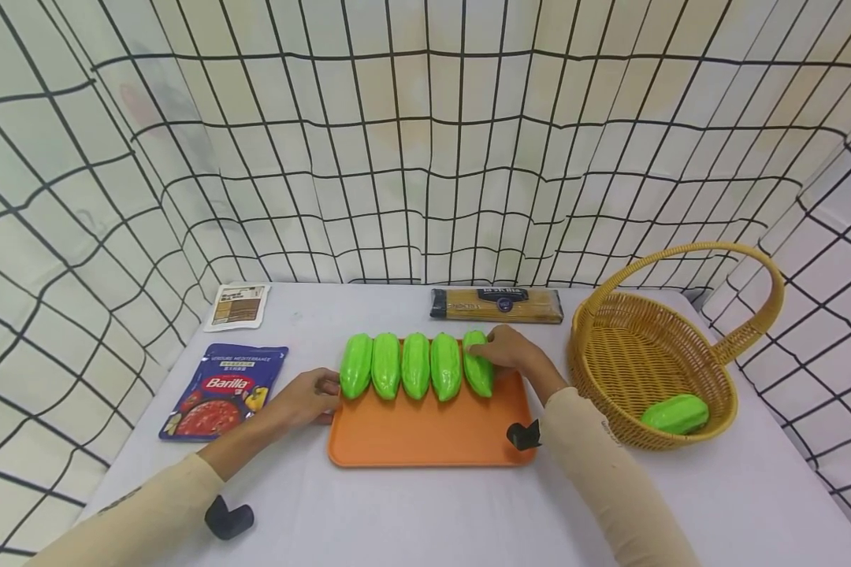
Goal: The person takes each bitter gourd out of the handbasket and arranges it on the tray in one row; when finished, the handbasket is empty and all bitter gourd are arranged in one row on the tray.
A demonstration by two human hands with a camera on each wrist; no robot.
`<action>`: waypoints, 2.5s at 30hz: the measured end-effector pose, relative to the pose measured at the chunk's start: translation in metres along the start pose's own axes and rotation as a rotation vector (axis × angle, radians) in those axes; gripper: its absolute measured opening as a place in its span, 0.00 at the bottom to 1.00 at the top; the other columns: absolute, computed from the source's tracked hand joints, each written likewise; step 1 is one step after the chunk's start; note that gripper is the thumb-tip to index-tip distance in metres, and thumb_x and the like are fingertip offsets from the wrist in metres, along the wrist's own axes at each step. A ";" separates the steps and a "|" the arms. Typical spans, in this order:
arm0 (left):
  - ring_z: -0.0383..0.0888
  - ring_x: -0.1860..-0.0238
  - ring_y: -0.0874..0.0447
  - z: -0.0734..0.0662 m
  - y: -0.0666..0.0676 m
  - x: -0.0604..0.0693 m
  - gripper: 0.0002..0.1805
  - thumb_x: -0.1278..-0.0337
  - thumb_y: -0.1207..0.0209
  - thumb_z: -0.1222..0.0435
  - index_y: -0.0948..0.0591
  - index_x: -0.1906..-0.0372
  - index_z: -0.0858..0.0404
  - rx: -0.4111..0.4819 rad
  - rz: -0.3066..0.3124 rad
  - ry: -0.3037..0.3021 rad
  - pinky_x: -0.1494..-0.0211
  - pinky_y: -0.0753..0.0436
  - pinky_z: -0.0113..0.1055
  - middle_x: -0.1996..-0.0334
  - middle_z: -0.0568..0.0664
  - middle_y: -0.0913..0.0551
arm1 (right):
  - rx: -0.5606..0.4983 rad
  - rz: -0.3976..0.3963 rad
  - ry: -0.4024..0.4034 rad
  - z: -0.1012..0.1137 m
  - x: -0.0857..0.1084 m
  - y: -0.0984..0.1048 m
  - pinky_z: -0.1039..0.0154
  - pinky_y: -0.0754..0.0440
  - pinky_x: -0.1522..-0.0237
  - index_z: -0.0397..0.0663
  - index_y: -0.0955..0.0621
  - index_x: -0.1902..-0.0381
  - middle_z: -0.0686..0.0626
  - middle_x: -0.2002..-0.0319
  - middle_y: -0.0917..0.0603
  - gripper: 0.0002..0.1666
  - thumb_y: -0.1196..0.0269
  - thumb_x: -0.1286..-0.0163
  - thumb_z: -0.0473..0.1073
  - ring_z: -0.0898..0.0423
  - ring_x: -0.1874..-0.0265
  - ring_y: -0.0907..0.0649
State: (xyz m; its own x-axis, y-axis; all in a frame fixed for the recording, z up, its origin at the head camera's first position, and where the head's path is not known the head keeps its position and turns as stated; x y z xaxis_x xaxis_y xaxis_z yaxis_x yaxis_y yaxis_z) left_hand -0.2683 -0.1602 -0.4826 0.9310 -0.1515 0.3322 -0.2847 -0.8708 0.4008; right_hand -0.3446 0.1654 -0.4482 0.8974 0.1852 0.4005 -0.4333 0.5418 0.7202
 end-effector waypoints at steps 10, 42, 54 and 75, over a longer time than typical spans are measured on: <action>0.47 0.58 0.16 0.002 0.000 -0.002 0.26 0.41 0.41 0.72 0.28 0.37 0.74 -0.005 -0.005 0.013 0.57 0.10 0.38 0.50 0.62 0.22 | 0.035 -0.008 -0.002 -0.001 -0.001 0.001 0.40 0.29 0.30 0.30 0.30 0.32 0.31 0.30 0.32 0.43 0.45 0.27 0.63 0.34 0.30 0.32; 0.48 0.57 0.17 0.000 0.000 0.000 0.26 0.39 0.41 0.71 0.28 0.36 0.72 -0.033 0.004 0.025 0.57 0.10 0.37 0.50 0.61 0.22 | 0.095 0.127 0.187 0.004 0.089 0.061 0.55 0.12 0.58 0.44 0.31 0.30 0.37 0.40 0.20 0.40 0.42 0.28 0.64 0.50 0.57 0.15; 0.47 0.58 0.16 -0.003 0.000 0.001 0.26 0.40 0.41 0.72 0.28 0.37 0.73 -0.037 0.007 0.017 0.57 0.10 0.38 0.51 0.61 0.22 | 0.092 0.102 0.255 -0.047 0.138 0.107 0.58 0.15 0.62 0.45 0.30 0.30 0.40 0.40 0.21 0.33 0.41 0.26 0.55 0.52 0.54 0.16; 0.47 0.57 0.16 0.002 0.000 -0.001 0.27 0.41 0.40 0.71 0.28 0.36 0.72 -0.046 -0.004 0.030 0.57 0.10 0.36 0.50 0.60 0.23 | -0.013 0.261 -0.116 -0.163 0.139 0.130 0.36 0.14 0.53 0.31 0.51 0.23 0.20 0.27 0.57 0.50 0.49 0.24 0.62 0.17 0.31 0.45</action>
State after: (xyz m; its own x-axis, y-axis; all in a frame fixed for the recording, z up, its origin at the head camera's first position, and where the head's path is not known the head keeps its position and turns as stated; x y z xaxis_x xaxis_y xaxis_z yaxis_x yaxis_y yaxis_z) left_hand -0.2690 -0.1612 -0.4850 0.9251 -0.1338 0.3555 -0.2921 -0.8488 0.4407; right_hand -0.2625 0.3952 -0.3916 0.7401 0.2253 0.6336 -0.6463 0.4986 0.5776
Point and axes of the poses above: each hand's wrist, its own x-axis away from the middle knuckle, its own y-axis out of the back of the hand, z = x × y, the point moved 8 cm from there along -x, towards the middle knuckle
